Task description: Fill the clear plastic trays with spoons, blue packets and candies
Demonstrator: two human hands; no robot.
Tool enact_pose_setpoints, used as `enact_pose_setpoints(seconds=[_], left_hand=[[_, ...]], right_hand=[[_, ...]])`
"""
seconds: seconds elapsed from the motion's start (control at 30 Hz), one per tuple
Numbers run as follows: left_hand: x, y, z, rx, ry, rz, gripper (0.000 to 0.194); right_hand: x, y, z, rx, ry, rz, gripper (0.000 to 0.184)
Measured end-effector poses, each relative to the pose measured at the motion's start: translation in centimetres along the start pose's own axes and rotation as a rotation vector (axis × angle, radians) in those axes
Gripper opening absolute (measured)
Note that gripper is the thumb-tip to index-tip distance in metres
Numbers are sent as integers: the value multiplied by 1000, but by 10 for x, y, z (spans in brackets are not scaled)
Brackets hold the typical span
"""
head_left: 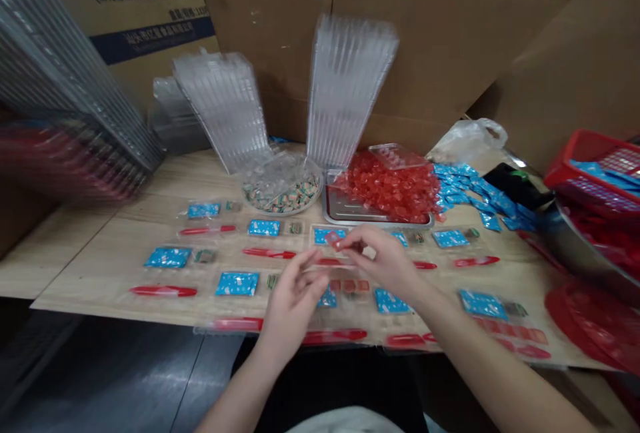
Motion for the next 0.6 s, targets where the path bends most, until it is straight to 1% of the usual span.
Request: enact_pose_setpoints(seconds=[0.03,0.07,0.1,0.2,0.27,0.33,0.4,0.5,0.53,0.6], left_hand=[[-2,-8,-9,36,118,54,41],[-4,-14,-16,50,196,90,43],[-4,-17,-22,53,238,109,42],[-1,-15,-30,23,259,125,37],[1,-9,-31,40,280,134,35],[1,-5,-30,50,302,150,33],[1,-3,-29,29,301,170,32],[0,-4,-28,14,296,192,32],[-1,-4,-28,23,305,192,33],[-1,-4,-28,50,318,180,32]], right_hand=[[13,12,-1,5,-34,34,9],[23,22,-2,-7,-76,29,9],[30,30,-4,-27,-132,-8,8],[33,47,-11,-108,-309,-178,8],[30,54,-16,-129,-364,-223,9],[26,58,-18,-95,-386,-221,14],[24,60,-16,-64,-414,-227,22],[23,55,-7,-107,-350,-203,38],[22,52,-5,-100,-314,-179,41],[21,46,-6,-14,-307,-151,38]])
Point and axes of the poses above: each hand's wrist, its own y-axis away from the middle knuckle, its own z-axis out of the back of the hand, x = y × z, the point moved 2 cm from there along -y, towards the middle knuckle, and after that the axes turned 3 degrees about y, right-handed, at the moved point
